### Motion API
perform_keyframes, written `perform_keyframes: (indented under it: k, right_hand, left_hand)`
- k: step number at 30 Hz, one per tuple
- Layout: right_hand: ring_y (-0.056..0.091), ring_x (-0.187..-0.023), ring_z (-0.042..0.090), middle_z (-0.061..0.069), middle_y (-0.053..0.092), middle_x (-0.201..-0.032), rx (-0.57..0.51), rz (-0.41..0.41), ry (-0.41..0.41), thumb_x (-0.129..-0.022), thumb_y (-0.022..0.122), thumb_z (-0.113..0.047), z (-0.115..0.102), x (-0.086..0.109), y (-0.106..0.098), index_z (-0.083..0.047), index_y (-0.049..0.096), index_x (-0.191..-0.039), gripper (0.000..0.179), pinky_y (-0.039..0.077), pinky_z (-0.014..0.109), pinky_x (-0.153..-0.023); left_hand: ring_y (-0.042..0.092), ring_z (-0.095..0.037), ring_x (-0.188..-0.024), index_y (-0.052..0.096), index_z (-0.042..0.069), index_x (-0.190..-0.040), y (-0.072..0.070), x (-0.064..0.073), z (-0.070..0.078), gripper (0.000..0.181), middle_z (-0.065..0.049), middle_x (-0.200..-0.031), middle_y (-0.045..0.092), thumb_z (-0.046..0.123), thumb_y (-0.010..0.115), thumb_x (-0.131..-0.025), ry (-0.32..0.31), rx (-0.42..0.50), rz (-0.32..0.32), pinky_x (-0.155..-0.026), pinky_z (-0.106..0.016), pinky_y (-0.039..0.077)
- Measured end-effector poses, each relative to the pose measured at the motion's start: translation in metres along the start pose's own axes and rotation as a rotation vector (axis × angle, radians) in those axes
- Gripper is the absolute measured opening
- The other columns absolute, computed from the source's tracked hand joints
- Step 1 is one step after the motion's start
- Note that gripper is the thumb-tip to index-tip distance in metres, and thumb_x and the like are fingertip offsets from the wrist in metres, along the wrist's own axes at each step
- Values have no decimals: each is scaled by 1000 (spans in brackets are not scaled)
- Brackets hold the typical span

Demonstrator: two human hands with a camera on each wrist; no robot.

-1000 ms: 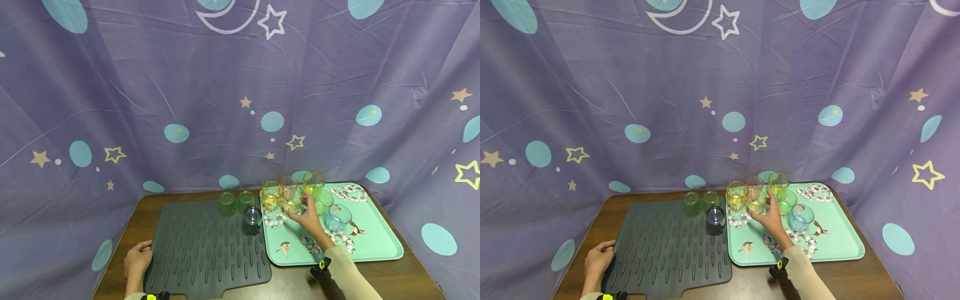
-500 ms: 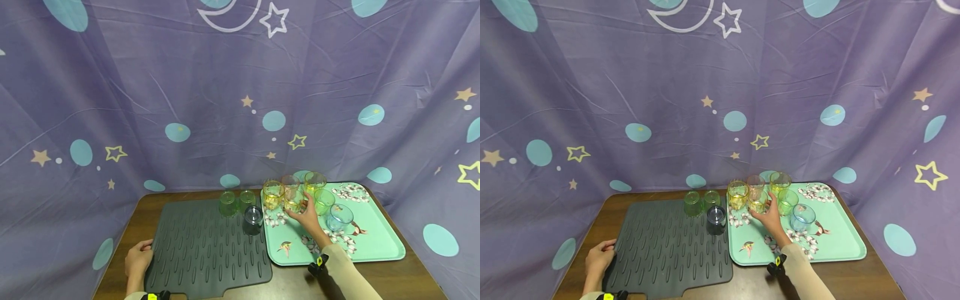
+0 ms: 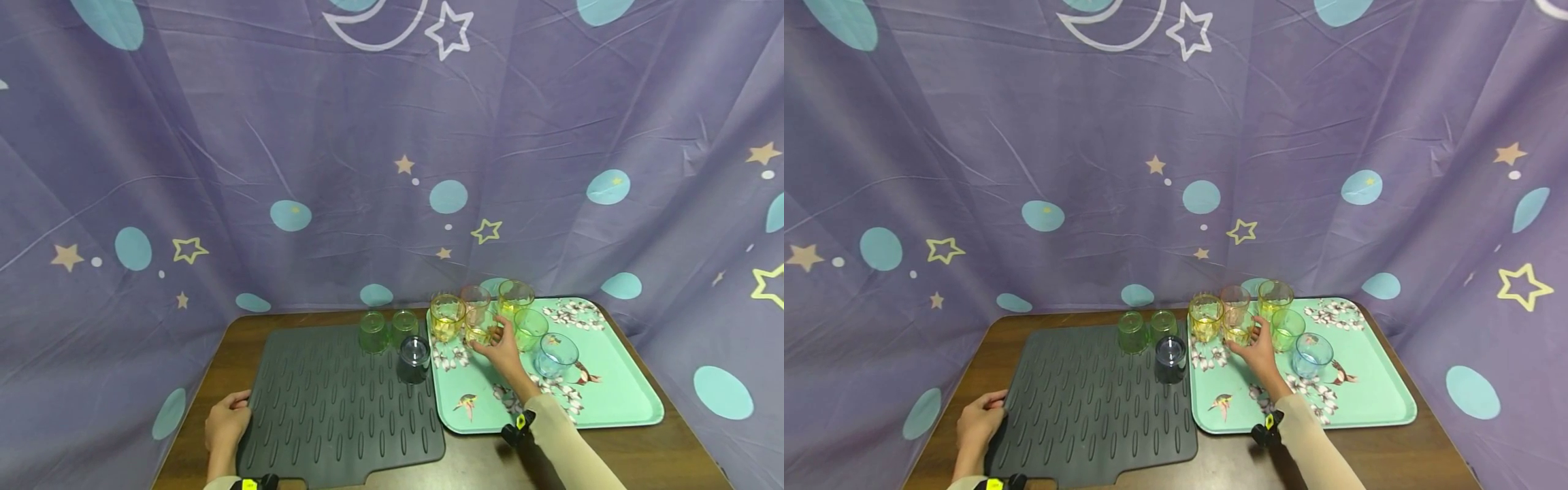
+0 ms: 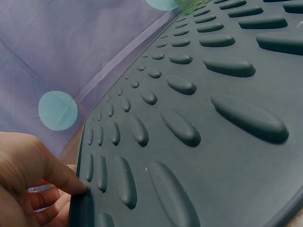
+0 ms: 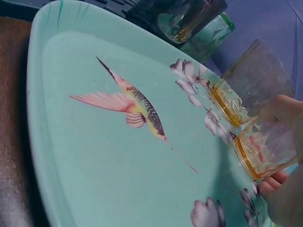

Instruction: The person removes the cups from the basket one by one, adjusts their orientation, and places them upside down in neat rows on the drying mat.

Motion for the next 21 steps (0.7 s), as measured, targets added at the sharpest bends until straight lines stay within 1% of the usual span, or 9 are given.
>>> perform_keyframes:
  k: [4,7,9,11,14,16,19,21]
  right_hand:
    - [45,-131,44,29,40,-142,6,11,2,-88,75,-4,1,-2,-1,-1,25,-152,82,41,57,-106]
    - [47,-129,43,29,43,-141,22,18,1,-87,75,-4,1,-3,-2,-1,28,-151,79,44,54,-103]
    - [49,-126,40,28,45,-141,36,17,0,-87,76,-5,0,-3,-3,-1,29,-150,78,46,47,-99]
    - [51,-118,36,27,47,-139,48,16,-5,-87,76,-5,-1,-3,-4,-1,30,-149,78,48,39,-92]
    - [49,-102,28,27,48,-136,51,9,-15,-87,77,-6,-2,-2,-5,1,31,-148,77,45,30,-80]
    - [44,-94,25,28,49,-134,37,6,-21,-86,77,-5,-2,-1,-5,1,32,-147,76,42,27,-75]
    - [42,-92,23,27,49,-131,30,-1,-30,-85,78,-5,-1,-1,-5,2,33,-146,75,41,26,-74]
    - [43,-94,24,27,49,-132,27,-5,-30,-85,78,-5,0,0,-5,1,33,-146,75,42,26,-75]
  left_hand:
    - [59,-43,-114,70,11,-125,0,0,0,45,-11,-106,71,9,55,-83,-3,1,1,-78,-57,44]
    - [59,-43,-114,70,11,-125,1,0,0,44,-11,-105,71,9,55,-83,-7,1,4,-78,-56,44]
    - [59,-43,-114,70,12,-124,1,0,0,44,-10,-105,71,10,55,-83,-9,0,5,-77,-56,44]
    - [60,-43,-113,70,12,-124,1,0,0,43,-10,-104,71,10,56,-84,-11,-1,3,-77,-55,44]
    - [60,-44,-113,70,12,-124,1,0,1,42,-11,-105,71,11,55,-84,-8,-4,1,-77,-56,44]
    - [60,-44,-113,70,12,-124,1,1,1,42,-11,-106,71,11,55,-84,-7,-6,1,-77,-56,44]
    - [60,-43,-113,70,12,-124,1,1,1,43,-11,-107,71,11,55,-84,-8,-8,2,-77,-55,44]
    - [60,-44,-113,70,11,-124,1,1,1,43,-12,-107,71,10,55,-84,-10,-7,0,-77,-55,44]
Point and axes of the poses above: each hand's wrist, its own x-axis away from the middle knuckle, its own y-axis out of the palm, z = x × y, the point moved 9 cm from there along -x, towards the middle knuckle
